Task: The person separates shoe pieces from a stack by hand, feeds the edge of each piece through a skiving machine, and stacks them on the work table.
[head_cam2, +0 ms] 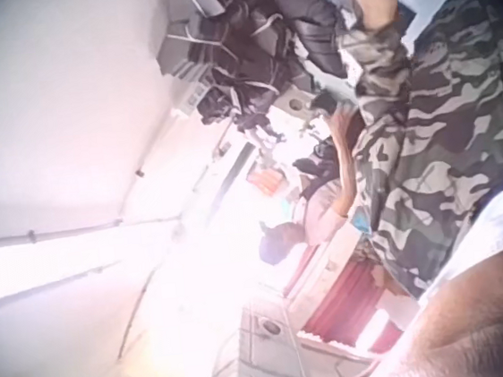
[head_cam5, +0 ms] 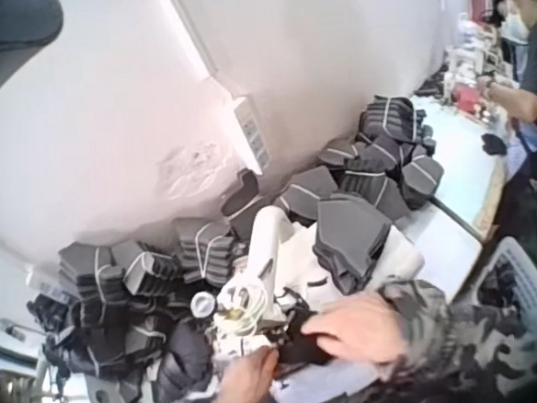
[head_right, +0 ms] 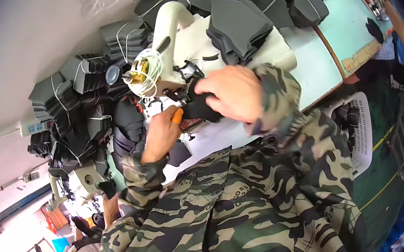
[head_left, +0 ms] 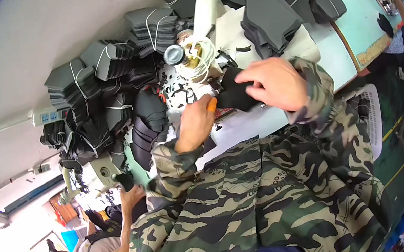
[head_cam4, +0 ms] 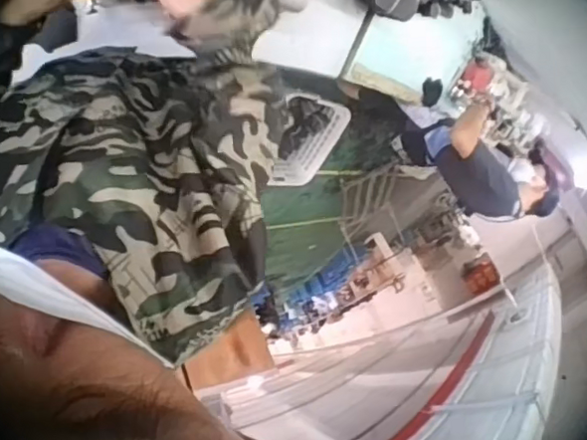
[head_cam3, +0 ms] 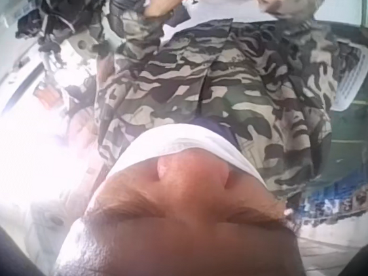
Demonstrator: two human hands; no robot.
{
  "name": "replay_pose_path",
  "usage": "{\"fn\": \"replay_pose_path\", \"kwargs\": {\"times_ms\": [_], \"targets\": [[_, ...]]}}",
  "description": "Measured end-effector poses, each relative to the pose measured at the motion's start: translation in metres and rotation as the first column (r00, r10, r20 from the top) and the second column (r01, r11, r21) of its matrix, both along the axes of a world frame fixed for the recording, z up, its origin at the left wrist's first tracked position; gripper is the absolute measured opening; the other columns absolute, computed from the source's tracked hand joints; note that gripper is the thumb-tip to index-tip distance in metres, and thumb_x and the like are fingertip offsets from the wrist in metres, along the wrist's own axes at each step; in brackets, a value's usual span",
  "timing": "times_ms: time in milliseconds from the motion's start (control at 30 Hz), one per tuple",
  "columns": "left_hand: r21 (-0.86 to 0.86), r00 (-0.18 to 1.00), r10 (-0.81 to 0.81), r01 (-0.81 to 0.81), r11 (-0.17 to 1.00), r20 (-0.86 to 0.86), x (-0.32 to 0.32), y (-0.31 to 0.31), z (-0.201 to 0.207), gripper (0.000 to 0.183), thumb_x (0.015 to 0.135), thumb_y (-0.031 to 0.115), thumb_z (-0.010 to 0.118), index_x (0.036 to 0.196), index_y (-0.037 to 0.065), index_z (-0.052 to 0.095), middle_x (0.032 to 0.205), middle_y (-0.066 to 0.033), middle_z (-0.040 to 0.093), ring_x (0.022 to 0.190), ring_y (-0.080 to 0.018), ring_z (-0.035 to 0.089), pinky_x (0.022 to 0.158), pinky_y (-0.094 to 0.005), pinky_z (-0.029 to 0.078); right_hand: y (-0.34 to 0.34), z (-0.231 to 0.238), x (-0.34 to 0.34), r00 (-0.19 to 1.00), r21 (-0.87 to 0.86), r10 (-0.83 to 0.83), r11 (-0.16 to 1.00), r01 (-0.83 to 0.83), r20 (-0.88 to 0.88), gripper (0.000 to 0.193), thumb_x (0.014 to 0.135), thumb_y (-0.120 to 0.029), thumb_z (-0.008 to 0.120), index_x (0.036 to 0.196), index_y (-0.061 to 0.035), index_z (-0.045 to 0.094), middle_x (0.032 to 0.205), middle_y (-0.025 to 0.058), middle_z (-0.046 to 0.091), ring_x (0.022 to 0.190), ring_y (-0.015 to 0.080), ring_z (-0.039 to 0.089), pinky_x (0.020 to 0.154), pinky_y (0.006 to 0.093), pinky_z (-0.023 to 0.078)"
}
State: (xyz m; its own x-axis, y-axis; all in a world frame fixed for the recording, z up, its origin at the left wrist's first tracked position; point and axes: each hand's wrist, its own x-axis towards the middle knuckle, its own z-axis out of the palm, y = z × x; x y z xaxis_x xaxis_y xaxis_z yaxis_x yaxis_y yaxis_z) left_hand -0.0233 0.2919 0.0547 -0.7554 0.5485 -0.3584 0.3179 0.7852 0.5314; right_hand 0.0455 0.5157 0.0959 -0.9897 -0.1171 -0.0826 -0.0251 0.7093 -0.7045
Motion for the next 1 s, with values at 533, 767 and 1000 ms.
{"fn": "replay_pose_path", "kwargs": {"times_ms": [533,767,1000], "targets": [[0.444,0.701,-0.037,-0.408,0.798,0.712,0.055,-0.021,0.027,0.038,0.100,0.029,0.040,0.122,-0.001,0.049,0.089,-0.0079,0.064,0.068,-0.0130,0.061,0.069,-0.0232,0.047,-0.013,-0.020,0.044,0.953,-0.716,-0.179,0.630,0.301,0.244,0.027,0.077,0.001,0.060,0.104,-0.0014,0.055,0.077,0.0037,0.063,0.072,0.0111,0.060,0.069,0.0275,0.048],[0.066,0.969,-0.102,0.089,0.994,0.226,-0.002,-0.018,0.021,0.021,0.091,0.019,0.052,0.092,0.000,0.059,0.079,-0.0150,0.063,0.072,-0.0289,0.061,0.066,-0.0363,0.047,-0.080,-0.064,0.048,0.926,-0.680,-0.077,0.656,0.327,0.370,0.026,0.079,-0.003,0.061,0.105,-0.0006,0.063,0.070,0.0065,0.061,0.059,0.0075,0.055,0.055,0.0248,0.044],[0.187,0.862,-0.423,0.481,0.856,-0.280,0.032,-0.002,0.026,0.012,0.080,0.011,0.059,0.087,0.002,0.060,0.103,-0.0151,0.060,0.098,-0.0290,0.058,0.083,-0.0374,0.047,-0.049,-0.053,0.077,0.930,-0.702,0.103,0.686,0.190,0.352,0.017,0.082,-0.002,0.062,0.098,0.0010,0.067,0.078,0.0041,0.065,0.071,0.0085,0.059,0.068,0.0244,0.048]]}}
